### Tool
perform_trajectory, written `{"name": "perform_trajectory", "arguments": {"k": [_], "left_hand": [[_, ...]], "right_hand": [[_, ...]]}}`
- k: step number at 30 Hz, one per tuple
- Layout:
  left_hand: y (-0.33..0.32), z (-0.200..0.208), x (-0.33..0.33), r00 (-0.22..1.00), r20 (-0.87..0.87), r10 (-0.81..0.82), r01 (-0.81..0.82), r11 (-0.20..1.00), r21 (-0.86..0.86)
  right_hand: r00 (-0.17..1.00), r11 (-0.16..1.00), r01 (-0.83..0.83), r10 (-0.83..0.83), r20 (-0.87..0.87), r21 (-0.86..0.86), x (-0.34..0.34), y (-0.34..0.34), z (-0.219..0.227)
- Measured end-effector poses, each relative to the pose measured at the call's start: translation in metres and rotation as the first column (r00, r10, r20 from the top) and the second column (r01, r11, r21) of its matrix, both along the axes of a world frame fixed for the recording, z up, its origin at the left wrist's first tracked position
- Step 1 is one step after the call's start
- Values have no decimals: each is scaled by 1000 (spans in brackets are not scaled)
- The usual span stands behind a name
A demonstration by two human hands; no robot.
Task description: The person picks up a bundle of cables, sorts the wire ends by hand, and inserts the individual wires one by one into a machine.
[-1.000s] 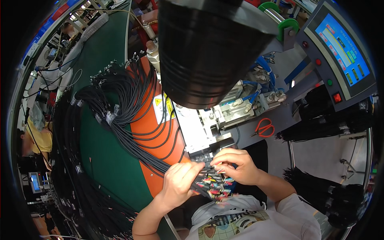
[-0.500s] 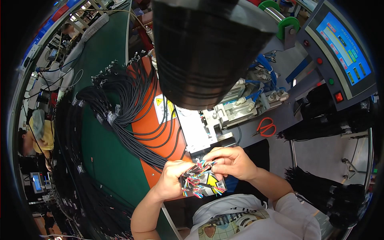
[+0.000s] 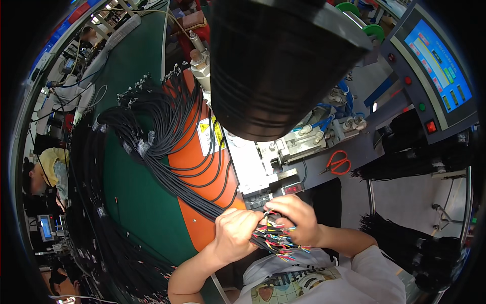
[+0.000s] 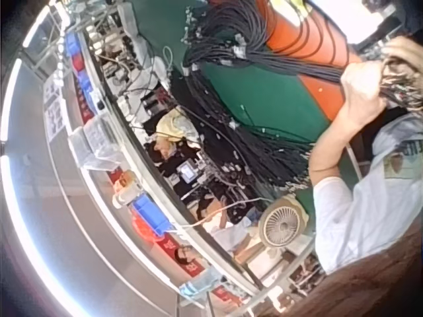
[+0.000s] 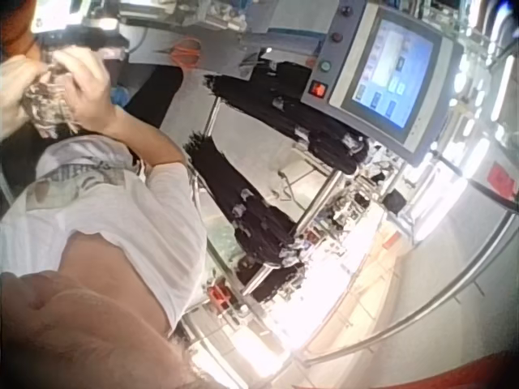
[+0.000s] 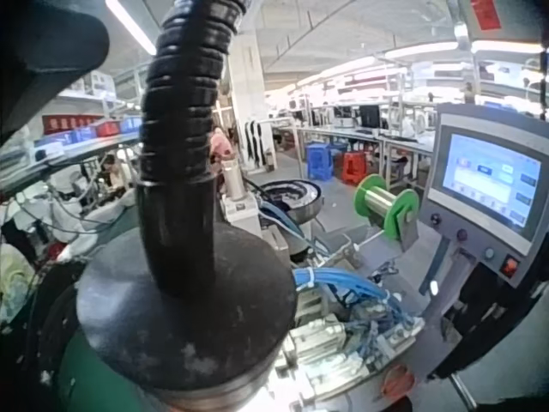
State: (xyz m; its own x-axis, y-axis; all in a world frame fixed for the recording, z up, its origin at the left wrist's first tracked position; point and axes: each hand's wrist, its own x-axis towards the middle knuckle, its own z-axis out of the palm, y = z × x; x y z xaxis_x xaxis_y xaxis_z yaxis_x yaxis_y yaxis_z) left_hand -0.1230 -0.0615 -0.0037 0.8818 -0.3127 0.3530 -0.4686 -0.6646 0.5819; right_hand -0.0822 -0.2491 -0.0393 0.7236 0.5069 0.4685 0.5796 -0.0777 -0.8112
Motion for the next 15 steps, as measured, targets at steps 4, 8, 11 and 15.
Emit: {"name": "perform_trajectory", "arguments": {"k": [4,8,11,15], "left_hand": [[1,0,4,1000,0,-19,19,1000,21],[1,-1,6,998,-54,-38,35,998,-59],[-6,-1,5,998,-38,44,-46,998,-37],[-9,-2,-1,994,-26,104,-97,977,188]], "right_hand": [[642,911,-182,395,-657,370,21,-5,3],[675,924,-175,363,-642,339,21,-6,4],[989,996,43,-31,147,-78,19,-1,-2],[969,925,138,-53,241,-354,22,-1,2]]}}
